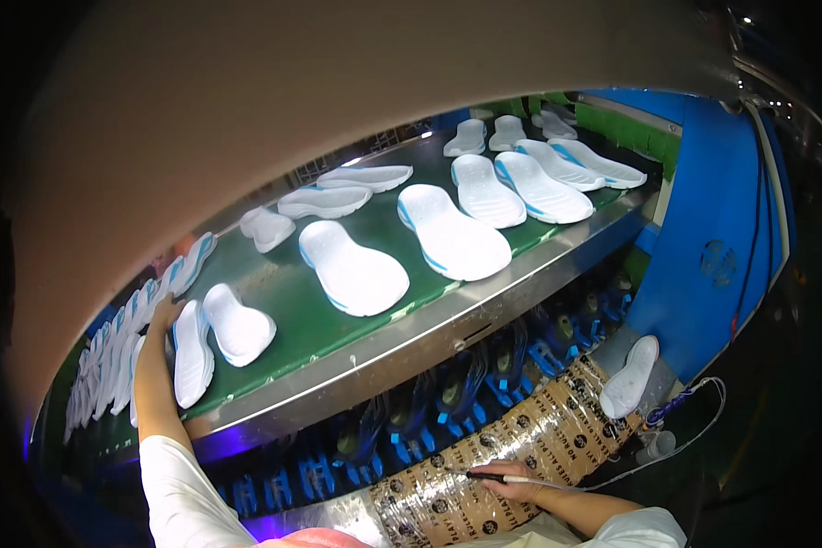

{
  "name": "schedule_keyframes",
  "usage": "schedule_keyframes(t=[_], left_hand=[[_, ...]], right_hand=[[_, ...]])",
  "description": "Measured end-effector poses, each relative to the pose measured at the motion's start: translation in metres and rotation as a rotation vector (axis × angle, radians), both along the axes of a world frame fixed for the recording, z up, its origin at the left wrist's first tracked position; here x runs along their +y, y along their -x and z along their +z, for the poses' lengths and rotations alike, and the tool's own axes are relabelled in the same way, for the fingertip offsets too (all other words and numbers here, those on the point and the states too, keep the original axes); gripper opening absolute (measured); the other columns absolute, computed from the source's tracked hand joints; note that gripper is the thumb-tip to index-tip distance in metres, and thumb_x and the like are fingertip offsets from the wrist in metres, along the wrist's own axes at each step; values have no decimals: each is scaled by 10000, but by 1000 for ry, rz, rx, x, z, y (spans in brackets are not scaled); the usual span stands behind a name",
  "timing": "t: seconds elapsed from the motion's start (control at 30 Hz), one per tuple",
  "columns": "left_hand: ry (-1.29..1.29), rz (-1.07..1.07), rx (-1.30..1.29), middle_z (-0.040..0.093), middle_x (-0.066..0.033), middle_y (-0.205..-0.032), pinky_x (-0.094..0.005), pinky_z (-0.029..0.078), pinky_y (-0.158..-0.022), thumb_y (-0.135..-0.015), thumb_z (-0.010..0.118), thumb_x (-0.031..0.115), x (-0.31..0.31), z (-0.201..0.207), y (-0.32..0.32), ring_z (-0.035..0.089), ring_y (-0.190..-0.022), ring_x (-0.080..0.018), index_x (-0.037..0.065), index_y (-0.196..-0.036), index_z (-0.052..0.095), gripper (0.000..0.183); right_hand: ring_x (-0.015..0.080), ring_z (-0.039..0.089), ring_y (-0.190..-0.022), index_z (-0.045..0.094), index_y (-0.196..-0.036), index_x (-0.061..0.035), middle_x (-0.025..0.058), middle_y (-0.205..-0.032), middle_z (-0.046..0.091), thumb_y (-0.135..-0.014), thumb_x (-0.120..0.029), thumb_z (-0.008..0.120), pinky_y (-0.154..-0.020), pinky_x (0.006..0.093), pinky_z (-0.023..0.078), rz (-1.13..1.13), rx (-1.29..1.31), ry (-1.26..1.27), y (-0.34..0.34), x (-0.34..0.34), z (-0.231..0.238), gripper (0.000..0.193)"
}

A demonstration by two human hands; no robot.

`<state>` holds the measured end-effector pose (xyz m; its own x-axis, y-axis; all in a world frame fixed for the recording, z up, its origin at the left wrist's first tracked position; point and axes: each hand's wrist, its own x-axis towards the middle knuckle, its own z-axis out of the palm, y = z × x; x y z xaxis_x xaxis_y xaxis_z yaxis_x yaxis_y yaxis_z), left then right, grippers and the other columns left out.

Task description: The person repeatedly picks up white slipper soles from a conveyor belt, wipes each sole with a handheld tool, and places it back on the belt. The task continues in a repetitive loop throughout the clip.

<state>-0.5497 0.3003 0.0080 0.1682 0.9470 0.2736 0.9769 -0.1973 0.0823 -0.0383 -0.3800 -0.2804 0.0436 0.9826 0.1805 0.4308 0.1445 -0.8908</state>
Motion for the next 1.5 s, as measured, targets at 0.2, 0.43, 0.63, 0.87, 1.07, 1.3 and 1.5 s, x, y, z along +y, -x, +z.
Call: schedule_keyframes(t=[0.2,0.43,0.63,0.87,1.07,1.3,1.5], left_hand=[[-484,102,194,722,-213,-1046,-489,511,-897,-894,580,548,-12,18,16,678,-999,-392,54,-1149,699,569],[-715,536,-100,723,-241,-827,-462,549,-781,-762,679,370,-133,59,36,716,-808,-401,-13,-767,754,390],[-368,488,-742,725,-161,-702,-349,579,-617,-824,652,277,-234,71,-11,695,-529,-249,-41,-829,716,324],[-136,515,-295,719,-148,-685,-348,579,-653,-922,581,445,-233,56,-44,701,-567,-235,-44,-802,732,526],[-267,557,-457,726,-155,-690,-332,564,-742,-843,618,331,-180,19,5,716,-613,-266,-32,-782,740,388],[-530,658,-808,747,-222,-863,-357,587,-744,-744,673,126,-230,68,-7,746,-760,-290,-123,-930,687,311],[-811,397,-1169,578,-271,-1250,-486,576,-771,-825,593,67,-349,75,37,655,-1058,-398,-75,-1284,477,494]], right_hand=[[275,702,-827,718,-1195,-90,132,-946,722,-878,-143,690,-749,364,558,3,-29,-22,-1,6,15,322],[278,653,-786,706,-1165,-1,149,-913,681,-892,-122,678,-730,363,521,75,13,-19,5,8,13,299],[216,608,-754,685,-1181,23,113,-858,632,-923,-171,674,-703,332,486,104,61,-91,5,4,11,323],[213,629,-789,685,-1177,12,114,-902,654,-921,-224,668,-728,321,501,82,71,-118,5,7,9,349],[228,644,-824,687,-1179,19,129,-942,672,-939,-214,647,-753,333,510,116,86,-121,7,11,9,337],[274,648,-978,658,-1229,28,157,-1102,683,-950,-219,621,-890,366,502,67,86,-14,-4,-4,-1,374],[302,630,-1051,653,-1244,13,166,-1144,666,-966,-180,596,-947,374,475,119,81,-43,-1,2,2,343]])
